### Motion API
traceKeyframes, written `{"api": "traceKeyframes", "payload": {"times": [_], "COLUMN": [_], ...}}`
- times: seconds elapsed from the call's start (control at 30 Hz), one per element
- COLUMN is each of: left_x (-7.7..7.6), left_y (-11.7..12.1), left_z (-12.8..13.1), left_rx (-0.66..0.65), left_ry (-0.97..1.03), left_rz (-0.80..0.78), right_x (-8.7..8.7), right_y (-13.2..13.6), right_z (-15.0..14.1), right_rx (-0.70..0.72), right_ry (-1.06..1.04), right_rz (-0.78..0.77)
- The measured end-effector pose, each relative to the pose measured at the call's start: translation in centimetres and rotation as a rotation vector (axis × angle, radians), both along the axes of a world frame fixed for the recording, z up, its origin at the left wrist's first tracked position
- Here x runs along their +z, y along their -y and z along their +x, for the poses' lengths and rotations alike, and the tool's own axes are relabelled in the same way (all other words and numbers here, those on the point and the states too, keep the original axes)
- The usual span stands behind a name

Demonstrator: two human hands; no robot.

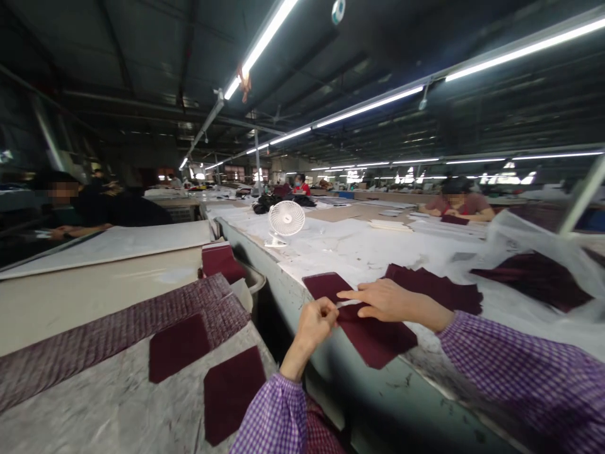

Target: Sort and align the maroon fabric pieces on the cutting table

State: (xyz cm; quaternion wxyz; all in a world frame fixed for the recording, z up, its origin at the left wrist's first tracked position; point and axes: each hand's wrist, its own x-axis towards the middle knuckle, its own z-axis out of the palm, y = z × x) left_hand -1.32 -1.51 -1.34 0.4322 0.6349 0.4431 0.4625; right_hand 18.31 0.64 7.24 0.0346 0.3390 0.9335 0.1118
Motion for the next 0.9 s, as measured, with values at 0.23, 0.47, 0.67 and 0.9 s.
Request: {"api": "traceKeyframes", "payload": {"times": [0.23, 0.47, 0.67, 0.9], "left_x": [0.3, 0.2, 2.1, 1.8], "left_y": [-0.4, -2.5, -2.2, -2.7], "left_z": [-0.6, -0.8, 0.8, 1.8], "left_rx": [0.154, 0.189, 0.221, 0.258], "left_ry": [-0.327, -0.631, -0.924, -0.663], "left_rz": [0.541, 0.536, 0.548, 0.428], "right_x": [1.4, 4.9, 3.9, 3.4], "right_y": [-2.0, -4.4, -4.8, -2.3], "right_z": [1.5, 10.7, 14.1, 5.4], "right_rx": [-0.035, -0.458, -0.717, -0.348], "right_ry": [-0.252, -0.336, -0.284, -0.309], "right_rz": [-0.225, -0.104, 0.026, -0.045]}}
